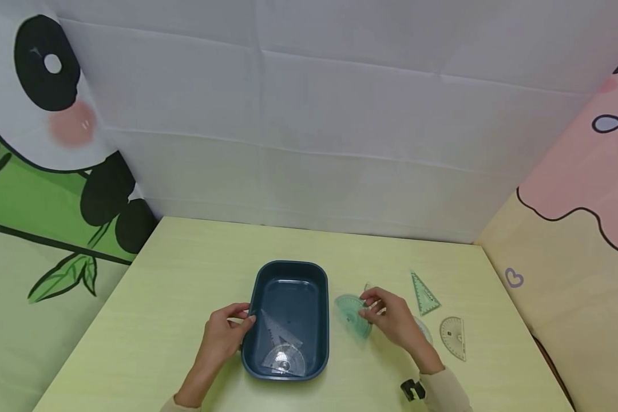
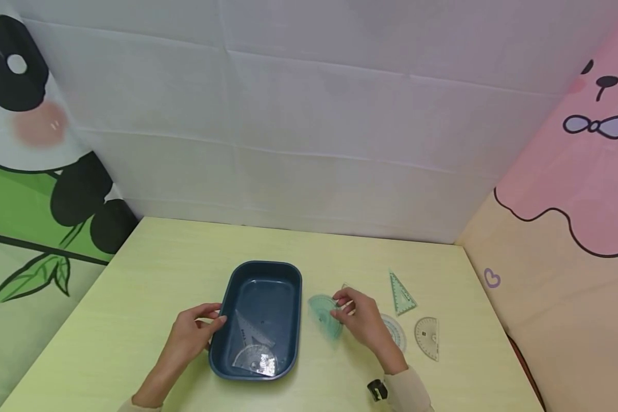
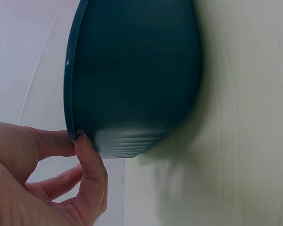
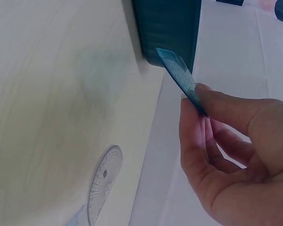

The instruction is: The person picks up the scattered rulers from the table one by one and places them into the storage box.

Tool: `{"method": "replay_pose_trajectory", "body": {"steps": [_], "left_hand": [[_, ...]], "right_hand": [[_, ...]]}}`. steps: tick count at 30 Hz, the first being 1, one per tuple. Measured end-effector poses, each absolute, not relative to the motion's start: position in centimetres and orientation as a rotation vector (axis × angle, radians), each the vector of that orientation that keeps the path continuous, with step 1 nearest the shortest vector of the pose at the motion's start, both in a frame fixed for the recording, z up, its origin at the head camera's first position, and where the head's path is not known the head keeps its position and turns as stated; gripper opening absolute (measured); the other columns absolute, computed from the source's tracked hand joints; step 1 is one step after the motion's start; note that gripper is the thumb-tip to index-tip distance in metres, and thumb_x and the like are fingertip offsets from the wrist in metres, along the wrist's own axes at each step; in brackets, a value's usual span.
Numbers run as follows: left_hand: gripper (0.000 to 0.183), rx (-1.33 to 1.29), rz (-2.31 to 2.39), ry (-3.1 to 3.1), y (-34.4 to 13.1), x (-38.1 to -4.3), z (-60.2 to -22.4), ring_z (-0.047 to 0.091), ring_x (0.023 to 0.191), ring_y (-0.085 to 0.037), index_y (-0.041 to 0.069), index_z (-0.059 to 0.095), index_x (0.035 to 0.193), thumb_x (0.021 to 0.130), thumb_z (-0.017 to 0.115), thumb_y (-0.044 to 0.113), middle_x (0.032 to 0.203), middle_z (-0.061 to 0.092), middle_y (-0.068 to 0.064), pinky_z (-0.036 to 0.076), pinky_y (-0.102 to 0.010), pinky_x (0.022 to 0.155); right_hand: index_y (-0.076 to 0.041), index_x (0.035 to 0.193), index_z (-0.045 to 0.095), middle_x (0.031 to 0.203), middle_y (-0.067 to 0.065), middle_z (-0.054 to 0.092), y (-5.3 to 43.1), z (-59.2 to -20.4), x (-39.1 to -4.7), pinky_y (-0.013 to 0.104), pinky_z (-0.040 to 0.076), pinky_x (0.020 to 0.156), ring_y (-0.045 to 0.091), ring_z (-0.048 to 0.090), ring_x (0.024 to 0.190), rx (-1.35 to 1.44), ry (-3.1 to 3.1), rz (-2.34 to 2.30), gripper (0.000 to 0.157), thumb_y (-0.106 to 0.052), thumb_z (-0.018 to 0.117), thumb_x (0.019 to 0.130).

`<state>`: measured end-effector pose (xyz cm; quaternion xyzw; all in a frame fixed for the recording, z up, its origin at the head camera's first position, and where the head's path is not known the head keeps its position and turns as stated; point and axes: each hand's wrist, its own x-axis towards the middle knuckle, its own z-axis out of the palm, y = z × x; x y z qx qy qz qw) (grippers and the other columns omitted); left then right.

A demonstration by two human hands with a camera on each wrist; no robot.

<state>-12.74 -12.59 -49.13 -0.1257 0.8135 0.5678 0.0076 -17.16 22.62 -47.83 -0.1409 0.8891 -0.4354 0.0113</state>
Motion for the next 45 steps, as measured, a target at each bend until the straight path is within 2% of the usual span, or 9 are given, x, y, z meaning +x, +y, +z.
{"method": "replay_pose_trajectory", "body": {"steps": [22, 45], "left_hand": [[0.033, -0.390, 1.776, 2.535, -12.5, -12.8, -49.3, 0.065, 0.071, -0.022, -0.007, 0.068, 0.123, 0.092, 0.072, 0.003, 0.101, 0.066, -0.015, 0.055, -0.032, 0.050], [0.032, -0.395, 1.760, 2.537, -12.6, -12.9, -49.5, 0.066, 0.073, -0.024, -0.006, 0.068, 0.123, 0.093, 0.071, 0.004, 0.102, 0.066, -0.015, 0.055, -0.032, 0.051]], "right_hand": [[-0.006, 0.109, 0.071, 0.095, 0.003, 0.067, 21.1, -46.3, -18.0, 0.024, 0.055, 0.068, 0.015, 0.066, 0.082, -0.329, 2.803, -1.447, 0.025, -0.004, 0.081, 0.087], [-0.005, 0.112, 0.071, 0.098, 0.005, 0.068, 17.7, -45.8, -18.7, 0.025, 0.055, 0.065, 0.017, 0.067, 0.082, -0.414, 2.711, -1.502, 0.025, -0.008, 0.080, 0.089]]}}
